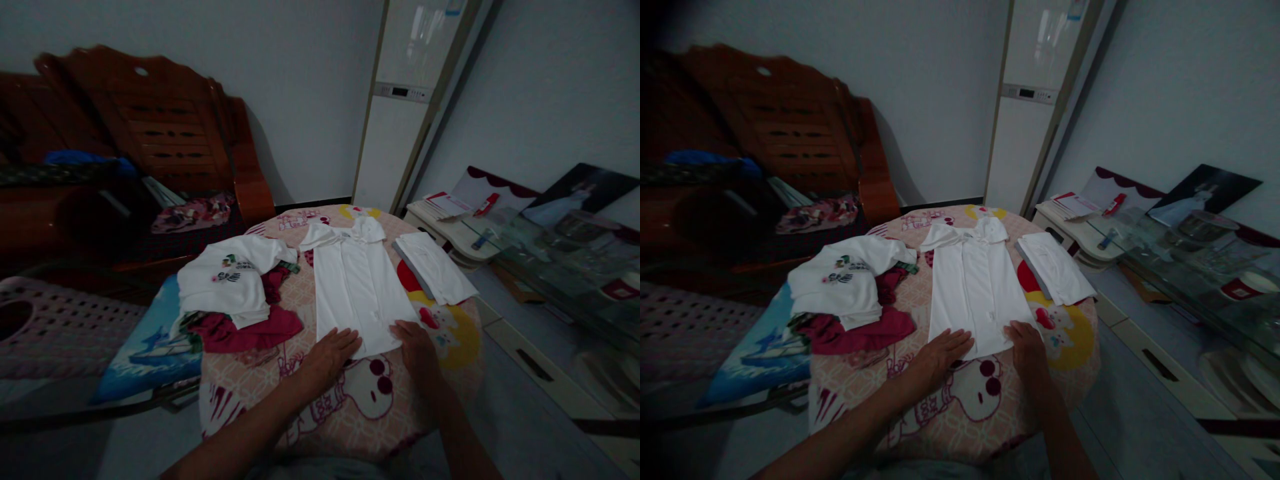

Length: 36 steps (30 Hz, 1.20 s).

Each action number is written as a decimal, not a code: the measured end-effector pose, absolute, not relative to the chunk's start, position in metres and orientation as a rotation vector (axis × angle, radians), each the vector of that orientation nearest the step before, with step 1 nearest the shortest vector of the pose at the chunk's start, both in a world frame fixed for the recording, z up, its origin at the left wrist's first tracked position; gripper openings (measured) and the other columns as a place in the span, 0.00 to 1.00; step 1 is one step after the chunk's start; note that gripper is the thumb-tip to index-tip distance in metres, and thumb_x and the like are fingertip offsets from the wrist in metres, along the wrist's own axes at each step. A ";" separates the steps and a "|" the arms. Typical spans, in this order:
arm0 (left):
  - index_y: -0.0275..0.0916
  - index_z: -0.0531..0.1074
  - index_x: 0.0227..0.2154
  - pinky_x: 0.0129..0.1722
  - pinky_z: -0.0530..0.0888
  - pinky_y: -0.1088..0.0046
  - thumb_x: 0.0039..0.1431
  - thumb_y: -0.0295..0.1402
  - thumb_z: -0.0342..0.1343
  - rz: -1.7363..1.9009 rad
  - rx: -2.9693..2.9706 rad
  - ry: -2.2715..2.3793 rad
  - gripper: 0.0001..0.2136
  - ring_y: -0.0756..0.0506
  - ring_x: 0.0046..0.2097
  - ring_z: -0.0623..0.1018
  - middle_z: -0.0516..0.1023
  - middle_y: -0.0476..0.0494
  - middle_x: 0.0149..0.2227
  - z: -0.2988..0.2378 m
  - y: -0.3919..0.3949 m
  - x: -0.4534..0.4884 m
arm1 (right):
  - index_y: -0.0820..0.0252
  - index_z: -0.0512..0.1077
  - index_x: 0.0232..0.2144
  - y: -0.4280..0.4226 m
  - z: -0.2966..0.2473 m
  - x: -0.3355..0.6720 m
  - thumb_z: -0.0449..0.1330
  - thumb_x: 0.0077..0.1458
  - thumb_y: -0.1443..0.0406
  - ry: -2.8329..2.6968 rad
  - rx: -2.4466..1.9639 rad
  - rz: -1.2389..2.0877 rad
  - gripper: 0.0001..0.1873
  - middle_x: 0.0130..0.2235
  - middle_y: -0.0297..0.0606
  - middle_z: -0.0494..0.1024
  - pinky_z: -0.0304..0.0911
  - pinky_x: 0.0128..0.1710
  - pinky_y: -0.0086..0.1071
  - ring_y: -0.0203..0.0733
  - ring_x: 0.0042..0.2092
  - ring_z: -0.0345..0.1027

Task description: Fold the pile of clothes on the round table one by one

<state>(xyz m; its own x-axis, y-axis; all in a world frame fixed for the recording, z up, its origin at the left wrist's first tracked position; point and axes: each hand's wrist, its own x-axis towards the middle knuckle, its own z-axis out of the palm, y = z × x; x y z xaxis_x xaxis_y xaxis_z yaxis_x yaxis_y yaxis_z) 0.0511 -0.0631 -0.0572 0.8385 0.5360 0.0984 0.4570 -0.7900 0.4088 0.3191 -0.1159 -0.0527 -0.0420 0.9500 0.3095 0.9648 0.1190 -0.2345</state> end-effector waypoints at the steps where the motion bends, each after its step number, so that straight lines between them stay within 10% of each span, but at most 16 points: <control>1: 0.42 0.57 0.65 0.66 0.59 0.54 0.60 0.20 0.45 0.354 2.640 0.766 0.29 0.44 0.67 0.61 0.62 0.40 0.65 -0.060 -0.063 0.052 | 0.61 0.78 0.44 -0.115 -0.054 0.319 0.48 0.51 0.79 -2.012 -1.845 -0.060 0.25 0.48 0.46 0.78 0.64 0.53 0.40 0.45 0.50 0.69; 12: 0.43 0.62 0.62 0.65 0.62 0.55 0.59 0.21 0.48 0.400 2.573 0.730 0.28 0.45 0.64 0.67 0.67 0.40 0.63 -0.062 -0.052 0.051 | 0.58 0.78 0.38 -0.113 -0.059 0.334 0.47 0.54 0.76 -1.958 -1.681 -0.023 0.21 0.43 0.43 0.81 0.66 0.52 0.43 0.45 0.47 0.72; 19: 0.43 0.67 0.58 0.58 0.70 0.64 0.67 0.41 0.48 0.496 2.523 0.745 0.20 0.43 0.57 0.74 0.76 0.42 0.55 -0.032 -0.005 0.053 | 0.59 0.77 0.42 -0.103 -0.029 0.304 0.49 0.54 0.73 -1.946 -1.696 0.274 0.20 0.43 0.43 0.80 0.65 0.48 0.38 0.43 0.46 0.73; 26: 0.36 0.67 0.56 0.60 0.66 0.62 0.64 0.34 0.50 0.446 2.565 1.343 0.19 0.41 0.61 0.69 0.70 0.34 0.59 -0.027 0.128 0.115 | 0.58 0.74 0.30 -0.080 -0.009 0.238 0.59 0.59 0.59 -1.953 -2.069 0.516 0.10 0.30 0.38 0.79 0.55 0.35 0.30 0.39 0.34 0.71; 36: 0.35 0.65 0.57 0.59 0.61 0.48 0.62 0.37 0.52 0.389 2.445 1.655 0.22 0.31 0.63 0.63 0.63 0.26 0.62 -0.045 0.199 0.151 | 0.57 0.73 0.29 -0.071 -0.024 0.233 0.62 0.53 0.66 -1.831 -2.127 0.634 0.02 0.30 0.34 0.79 0.53 0.34 0.29 0.39 0.35 0.71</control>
<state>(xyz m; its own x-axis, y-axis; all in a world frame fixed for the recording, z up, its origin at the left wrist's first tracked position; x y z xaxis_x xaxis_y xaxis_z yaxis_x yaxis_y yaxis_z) 0.1508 0.1992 -0.0453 0.3528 0.9277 0.1225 0.8851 -0.3733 0.2780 0.2335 -0.0706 -0.0238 0.1087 0.9821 -0.1538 0.8672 -0.1693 -0.4682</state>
